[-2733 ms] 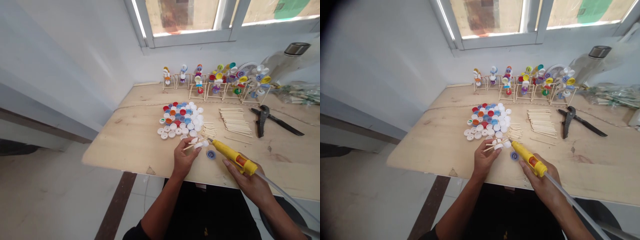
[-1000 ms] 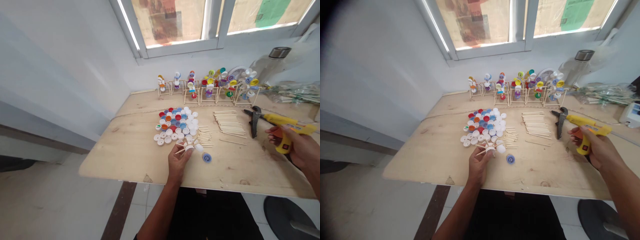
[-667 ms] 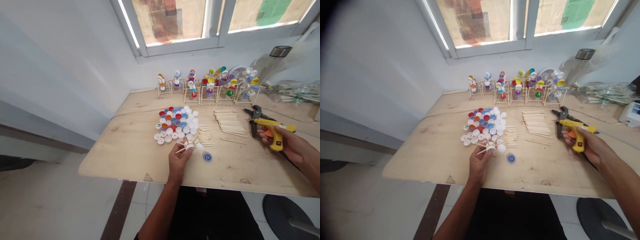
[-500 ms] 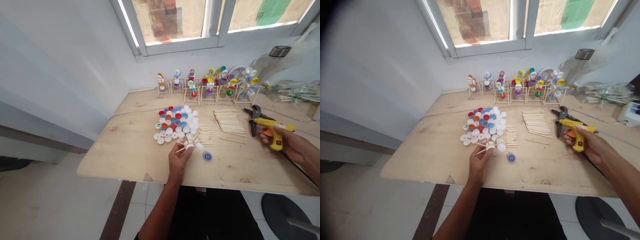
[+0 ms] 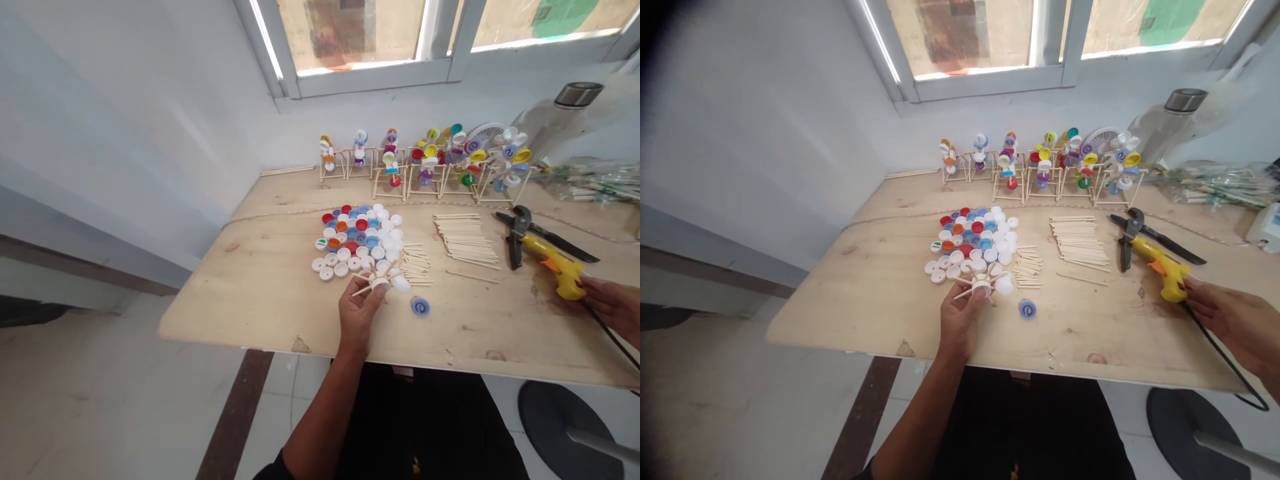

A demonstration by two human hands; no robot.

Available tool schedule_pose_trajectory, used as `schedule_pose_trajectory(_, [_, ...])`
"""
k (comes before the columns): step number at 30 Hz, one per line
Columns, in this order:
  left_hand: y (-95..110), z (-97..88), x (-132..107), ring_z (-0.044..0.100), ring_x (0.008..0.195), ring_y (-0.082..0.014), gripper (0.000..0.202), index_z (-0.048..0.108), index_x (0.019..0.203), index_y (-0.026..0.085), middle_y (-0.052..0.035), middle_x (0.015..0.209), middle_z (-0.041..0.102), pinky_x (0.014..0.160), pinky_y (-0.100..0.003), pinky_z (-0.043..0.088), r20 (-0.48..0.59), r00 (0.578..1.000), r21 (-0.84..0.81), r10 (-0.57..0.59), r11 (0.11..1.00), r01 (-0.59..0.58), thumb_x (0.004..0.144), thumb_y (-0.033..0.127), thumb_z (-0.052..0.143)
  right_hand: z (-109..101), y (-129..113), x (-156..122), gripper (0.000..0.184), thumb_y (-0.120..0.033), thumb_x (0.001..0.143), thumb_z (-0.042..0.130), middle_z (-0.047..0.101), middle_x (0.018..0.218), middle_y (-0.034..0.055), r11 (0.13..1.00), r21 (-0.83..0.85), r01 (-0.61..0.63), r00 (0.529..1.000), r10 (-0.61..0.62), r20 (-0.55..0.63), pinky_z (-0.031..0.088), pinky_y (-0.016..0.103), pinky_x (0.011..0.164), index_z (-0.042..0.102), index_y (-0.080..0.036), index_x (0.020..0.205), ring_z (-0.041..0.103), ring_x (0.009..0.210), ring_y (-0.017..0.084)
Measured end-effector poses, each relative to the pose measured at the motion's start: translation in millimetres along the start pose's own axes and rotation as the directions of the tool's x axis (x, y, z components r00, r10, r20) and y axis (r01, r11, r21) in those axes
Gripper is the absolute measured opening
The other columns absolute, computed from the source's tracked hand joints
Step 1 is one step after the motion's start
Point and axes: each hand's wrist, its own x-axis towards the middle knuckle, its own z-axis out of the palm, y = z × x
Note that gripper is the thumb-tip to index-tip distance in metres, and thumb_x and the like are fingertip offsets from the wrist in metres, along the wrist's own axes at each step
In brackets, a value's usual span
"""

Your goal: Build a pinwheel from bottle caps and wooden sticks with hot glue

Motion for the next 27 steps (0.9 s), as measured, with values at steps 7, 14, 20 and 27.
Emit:
schedule_pose_trajectory(7, [-4,-16.5,4,0.064,0.079,-0.0137,0.026,0.061,0.084,0.018,-0.0004,0.081,0.07,0.079,-0.027,0.048,0.013,0.998,-0.019,0.058,0.998,-0.058,0.067,0.029,0.078,-1,-9,-12,0.039,-0.052,0.078,0.054,0.07,0.099,0.0146,0.781,-0.549,0.299,0.903,-0.417,-0.101,0.047,0.042,0.065,0.07,-0.024,0.1,0.064,0.083,0.027])
schedule_pose_trajectory(14, [-5,-21.6,1,0.065,0.079,-0.0155,0.031,0.061,0.086,0.018,-0.0013,0.081,0.071,0.077,-0.027,0.048,0.009,1.0,0.034,0.023,0.999,-0.024,0.065,0.03,0.08,82,-32,-66,0.036,-0.047,0.087,0.048,0.07,0.096,0.0078,0.566,-0.333,0.754,0.653,-0.592,0.473,0.052,0.031,0.067,0.064,-0.022,0.106,0.066,0.078,0.019])
schedule_pose_trajectory(20, [-2,-16.8,-2,0.066,0.079,-0.0169,0.036,0.065,0.09,0.017,-0.0041,0.085,0.073,0.078,-0.029,0.049,-0.013,1.0,0.081,0.026,0.996,-0.025,0.061,0.033,0.081,136,-25,-92,0.03,-0.04,0.088,0.05,0.066,0.107,0.0084,0.366,-0.261,0.893,0.447,-0.656,0.608,0.052,0.037,0.083,0.06,-0.022,0.11,0.064,0.097,0.023])
schedule_pose_trajectory(27, [-9,-26.9,1,0.065,0.079,-0.0164,0.031,0.067,0.092,0.017,-0.0035,0.086,0.071,0.077,-0.028,0.049,0.103,0.995,0.158,0.017,0.987,-0.033,0.066,0.031,0.079,148,-19,-85,0.02,-0.033,0.089,0.049,0.065,0.098,0.0091,0.35,-0.273,0.896,0.441,-0.63,0.639,0.051,0.038,0.08,0.061,-0.022,0.1,0.062,0.094,0.023])
